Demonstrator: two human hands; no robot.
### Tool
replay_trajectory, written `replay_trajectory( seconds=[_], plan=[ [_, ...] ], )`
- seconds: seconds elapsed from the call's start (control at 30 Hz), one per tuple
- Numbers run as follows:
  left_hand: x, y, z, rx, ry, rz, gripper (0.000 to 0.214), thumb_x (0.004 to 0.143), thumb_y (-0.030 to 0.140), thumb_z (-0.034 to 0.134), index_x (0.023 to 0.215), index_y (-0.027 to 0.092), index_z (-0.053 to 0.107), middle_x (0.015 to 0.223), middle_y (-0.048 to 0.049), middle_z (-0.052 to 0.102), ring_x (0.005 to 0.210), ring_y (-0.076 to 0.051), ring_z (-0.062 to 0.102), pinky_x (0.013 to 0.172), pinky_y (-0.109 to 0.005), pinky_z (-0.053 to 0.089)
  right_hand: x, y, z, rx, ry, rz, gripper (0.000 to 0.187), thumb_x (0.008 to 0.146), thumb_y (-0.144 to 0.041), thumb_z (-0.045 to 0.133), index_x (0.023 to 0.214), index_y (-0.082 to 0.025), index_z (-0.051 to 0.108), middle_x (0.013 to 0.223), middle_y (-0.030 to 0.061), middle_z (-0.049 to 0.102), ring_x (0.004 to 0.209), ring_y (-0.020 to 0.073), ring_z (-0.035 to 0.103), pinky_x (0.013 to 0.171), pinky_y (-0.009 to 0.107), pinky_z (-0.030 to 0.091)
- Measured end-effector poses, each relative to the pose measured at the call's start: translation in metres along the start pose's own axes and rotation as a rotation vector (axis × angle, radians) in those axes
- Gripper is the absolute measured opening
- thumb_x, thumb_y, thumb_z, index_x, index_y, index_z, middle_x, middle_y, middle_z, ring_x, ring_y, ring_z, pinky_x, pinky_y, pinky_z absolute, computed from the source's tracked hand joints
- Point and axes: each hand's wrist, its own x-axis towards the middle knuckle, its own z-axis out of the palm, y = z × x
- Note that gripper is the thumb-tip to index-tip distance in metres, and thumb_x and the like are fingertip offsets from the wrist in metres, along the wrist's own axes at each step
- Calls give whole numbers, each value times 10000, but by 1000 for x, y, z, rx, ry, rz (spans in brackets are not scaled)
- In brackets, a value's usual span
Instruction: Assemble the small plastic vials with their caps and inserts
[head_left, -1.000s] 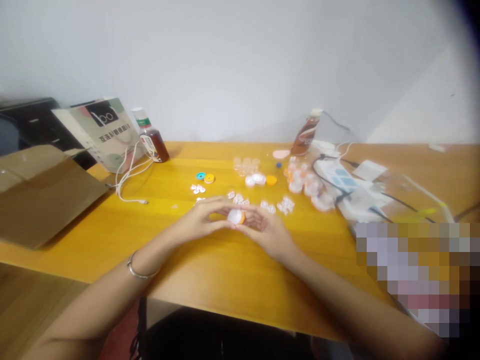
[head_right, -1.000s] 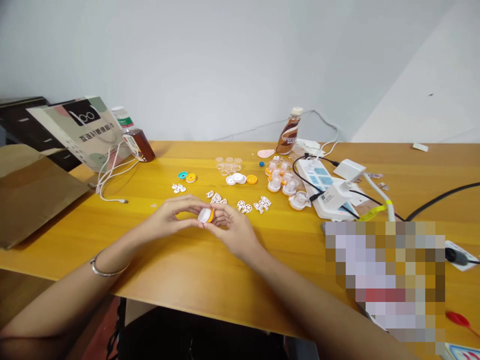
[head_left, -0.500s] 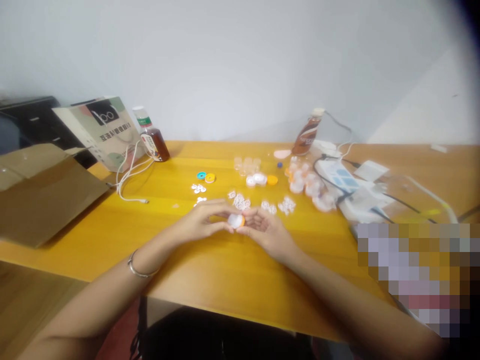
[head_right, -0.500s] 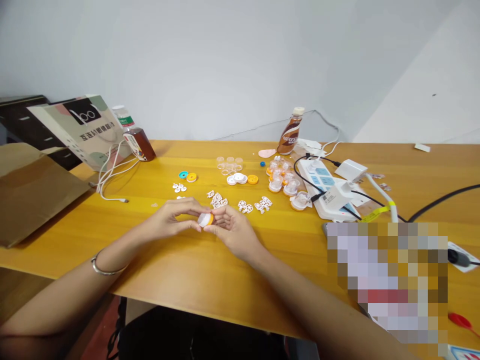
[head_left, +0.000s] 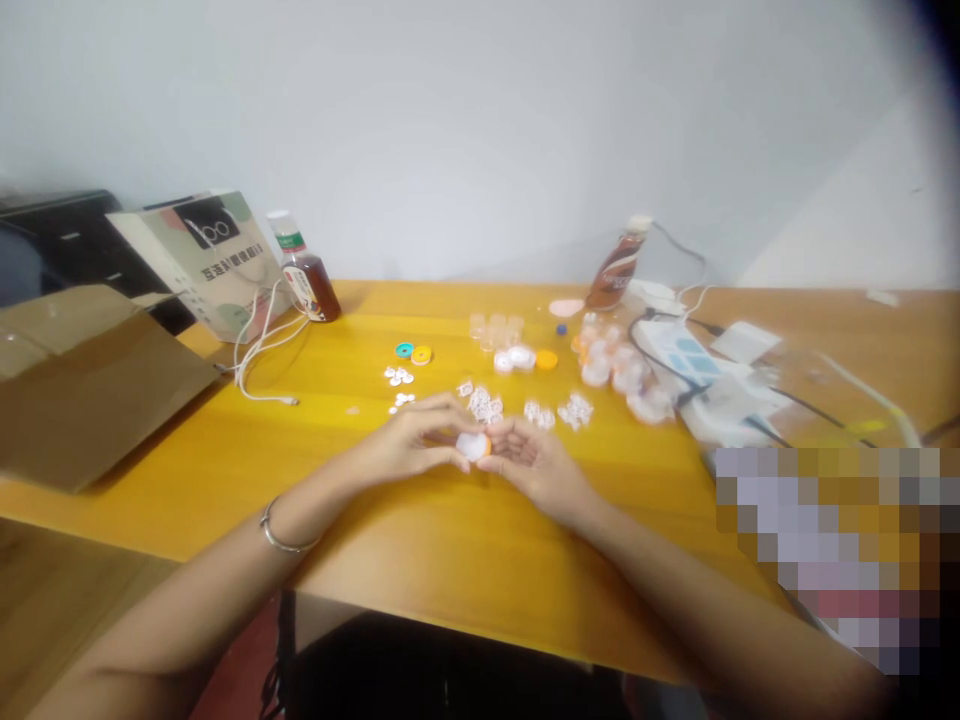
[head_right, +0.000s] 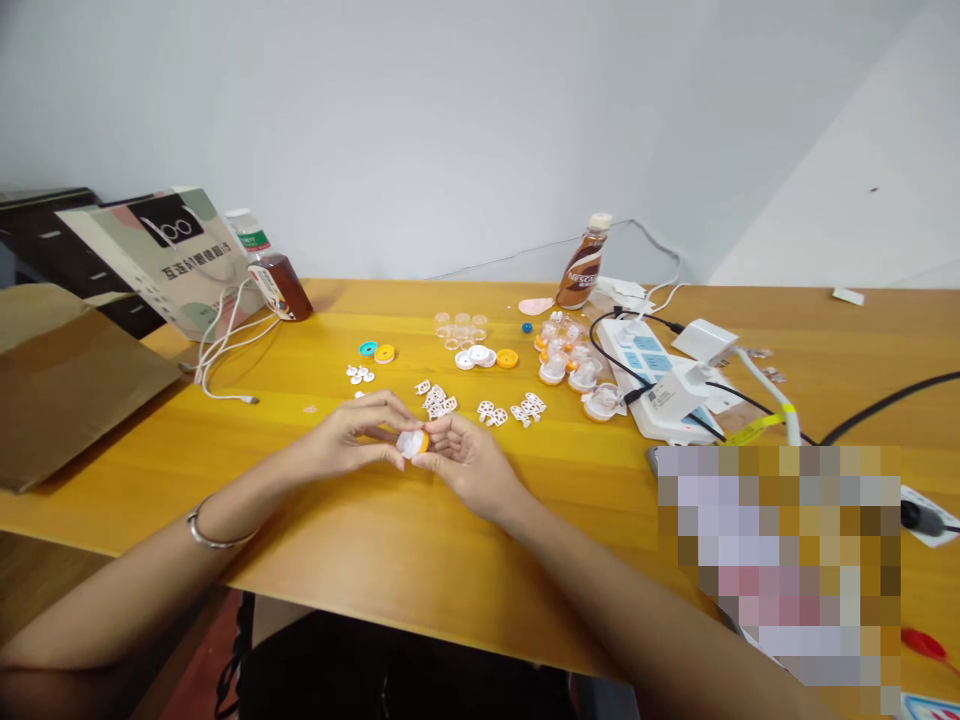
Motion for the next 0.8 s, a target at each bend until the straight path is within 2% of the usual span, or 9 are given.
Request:
replay_trajectory(
  seconds=[0.1, 0.23, 0.37, 0.47, 0.63, 0.8],
  plan=[
    [0, 0, 2, -12, 38, -42, 269, 708, 279, 683, 947, 170, 627, 898, -50, 578, 841, -136, 552, 737, -282, 475, 0, 1, 0, 6, 9, -2, 263, 602, -275, 728, 785, -206, 552, 796, -7, 641, 777, 128, 602, 815, 325, 452],
    [0, 7, 4, -36, 51, -181, 268, 712, 308, 674, 935, 166, 629, 862, -41, 589, 809, -128, 561, 635, -221, 481, -2, -1, -1, -7, 9, 6, 228, 643, -256, 694, 816, -200, 556, 822, 3, 644, 780, 121, 600, 825, 322, 449],
    [2, 12, 5, -78, 85, -262, 312, 714, 315, 668, 984, 167, 617, 881, -42, 611, 811, -128, 578, 642, -214, 484, -2, -2, 1, 47, 14, 15, 349, 581, -221, 744, 860, -211, 534, 817, -11, 648, 757, 123, 612, 808, 329, 467],
    [3, 11, 5, -91, 71, -272, 302, 712, 317, 669, 967, 162, 628, 871, -46, 624, 795, -129, 587, 663, -227, 488, -1, -1, 2, 56, 41, 25, 331, 573, -232, 753, 826, -203, 541, 793, -11, 653, 739, 125, 619, 812, 338, 468],
    [3, 8, -2, -142, -19, -265, 300, 763, 294, 621, 1033, 162, 612, 947, -68, 636, 856, -145, 602, 772, -285, 492, -1, -2, 2, 28, 37, 40, 300, 577, -253, 752, 812, -196, 574, 809, -1, 667, 766, 132, 626, 832, 344, 462],
    [2, 8, -5, -84, -41, -229, 255, 776, 261, 607, 1008, 158, 622, 949, -72, 634, 841, -144, 603, 753, -280, 490, 0, 0, 1, 4, -5, 45, 284, 592, -256, 742, 831, -190, 601, 827, 12, 676, 796, 142, 628, 850, 349, 455]
  ],
)
